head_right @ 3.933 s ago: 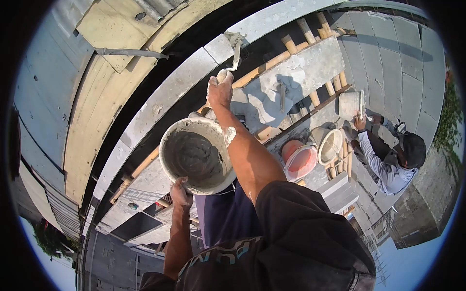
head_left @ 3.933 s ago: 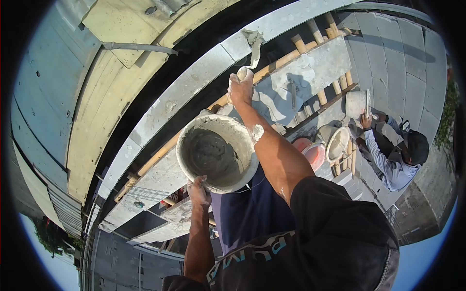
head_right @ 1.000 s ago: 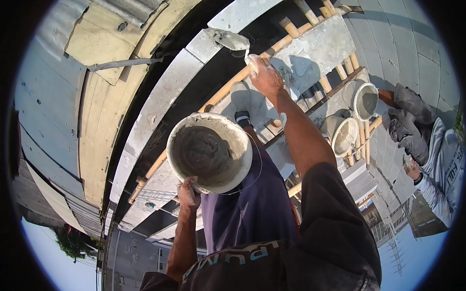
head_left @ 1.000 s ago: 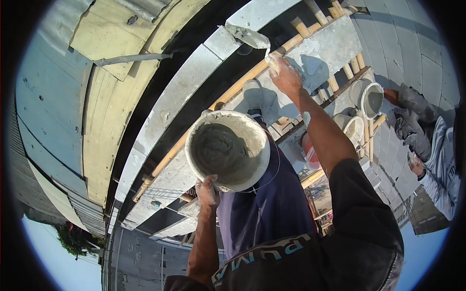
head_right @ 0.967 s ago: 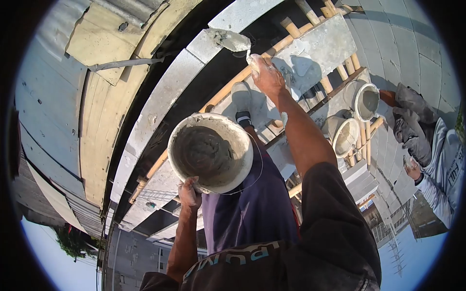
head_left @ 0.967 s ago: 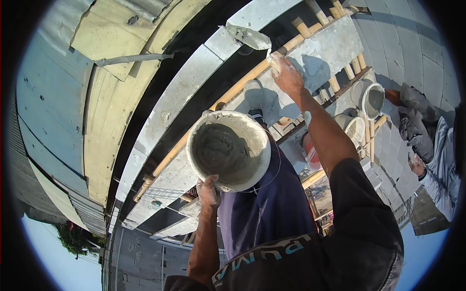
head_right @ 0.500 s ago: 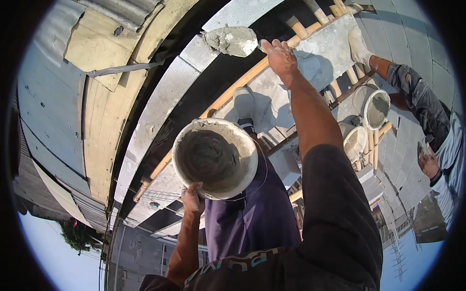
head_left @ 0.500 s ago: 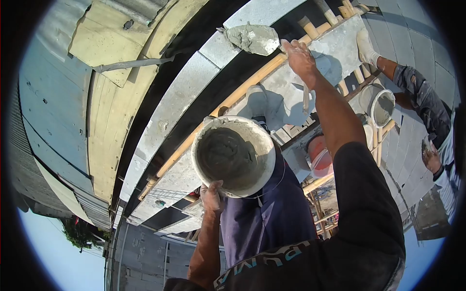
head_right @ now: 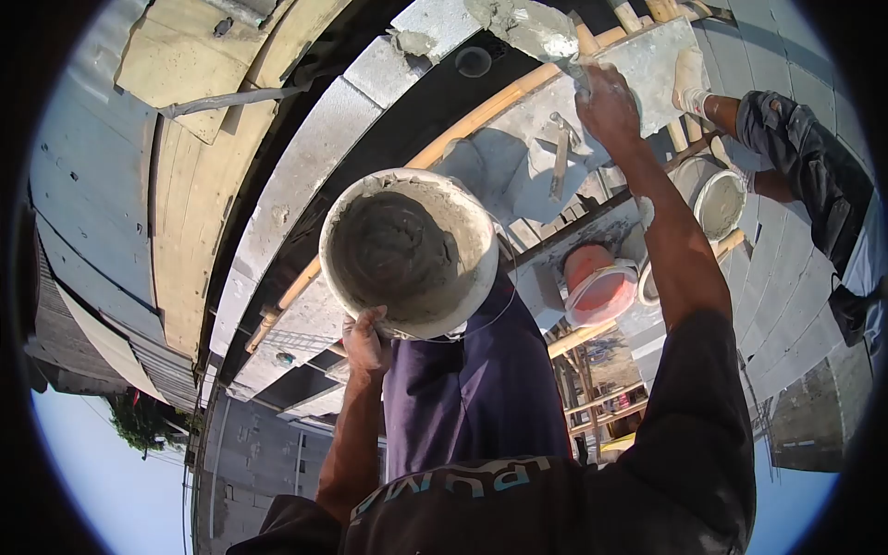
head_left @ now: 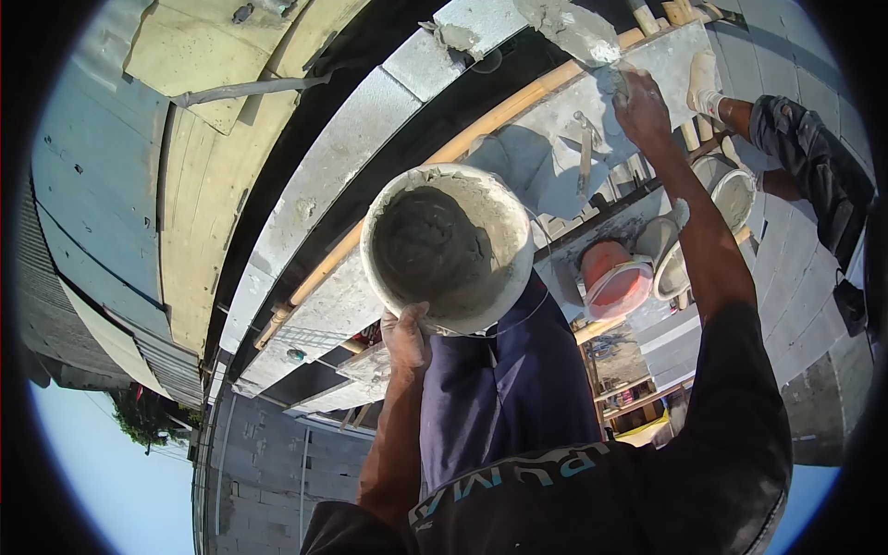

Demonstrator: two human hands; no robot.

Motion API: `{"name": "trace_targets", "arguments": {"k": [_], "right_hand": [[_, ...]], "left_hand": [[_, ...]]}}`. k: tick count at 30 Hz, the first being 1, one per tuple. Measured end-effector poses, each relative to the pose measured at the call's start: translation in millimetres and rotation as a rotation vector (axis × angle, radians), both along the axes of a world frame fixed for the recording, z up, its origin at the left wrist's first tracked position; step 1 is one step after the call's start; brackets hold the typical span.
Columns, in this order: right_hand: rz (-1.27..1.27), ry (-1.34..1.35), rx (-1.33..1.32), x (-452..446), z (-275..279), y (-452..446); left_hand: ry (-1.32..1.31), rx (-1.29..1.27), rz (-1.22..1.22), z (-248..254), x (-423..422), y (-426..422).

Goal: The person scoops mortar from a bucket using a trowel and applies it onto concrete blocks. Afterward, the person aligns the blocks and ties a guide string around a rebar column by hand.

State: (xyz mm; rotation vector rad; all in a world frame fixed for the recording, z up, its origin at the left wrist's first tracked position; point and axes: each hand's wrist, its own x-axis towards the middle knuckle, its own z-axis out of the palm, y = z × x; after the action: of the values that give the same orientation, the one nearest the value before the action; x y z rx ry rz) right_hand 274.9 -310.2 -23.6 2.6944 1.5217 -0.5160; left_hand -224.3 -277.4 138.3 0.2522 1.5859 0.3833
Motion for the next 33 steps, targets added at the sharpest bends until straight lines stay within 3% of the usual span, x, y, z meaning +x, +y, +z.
{"name": "trace_targets", "arguments": {"k": [4, 7, 8, 11, 16, 18, 22, 25, 26, 29, 30, 33], "right_hand": [[-0.007, 0.473, -0.109, -77.3, 135.4, -27.5], [-0.061, 0.856, -0.399, -136.9, 199.1, -23.2], [-0.009, 0.858, -0.452, -157.6, 204.3, -24.7], [0.005, 0.991, -0.647, -218.6, 175.3, -27.7], [0.219, 0.742, -0.513, -281.9, 146.8, -6.4], [0.322, 0.617, -0.510, -292.1, 139.9, 2.2], [0.418, 0.621, -0.601, -281.6, 147.6, 15.0], [0.640, 0.646, -0.697, -270.8, 148.5, 14.3], [0.555, 0.650, -0.599, -270.7, 144.5, 4.2], [0.847, 0.705, -0.790, -261.8, 127.4, 16.0], [0.887, 0.719, -0.972, -256.4, 129.3, 33.2], [0.595, 1.102, -1.082, -229.3, 110.5, 31.0]], "left_hand": [[0.029, 0.112, -0.012, -5.2, 11.3, 1.1], [0.021, 0.152, -0.008, 0.7, 17.5, 0.8], [0.024, 0.164, -0.019, 3.0, 16.2, -0.2], [0.051, 0.202, -0.054, 14.5, 15.1, -4.6], [0.070, 0.204, -0.192, 36.2, 3.7, -0.3], [0.059, 0.257, -0.243, 36.2, 1.9, 0.0], [0.097, 0.350, -0.283, 37.5, -2.3, 11.0], [0.149, 0.405, -0.354, 43.2, 3.4, 16.7], [0.139, 0.408, -0.396, 41.5, -1.6, 15.0], [-0.021, 0.354, -0.450, 38.8, -17.1, 6.7], [-0.043, 0.351, -0.435, 39.8, -16.7, 4.9], [-0.097, 0.341, -0.391, 51.5, -5.7, 5.5]]}}
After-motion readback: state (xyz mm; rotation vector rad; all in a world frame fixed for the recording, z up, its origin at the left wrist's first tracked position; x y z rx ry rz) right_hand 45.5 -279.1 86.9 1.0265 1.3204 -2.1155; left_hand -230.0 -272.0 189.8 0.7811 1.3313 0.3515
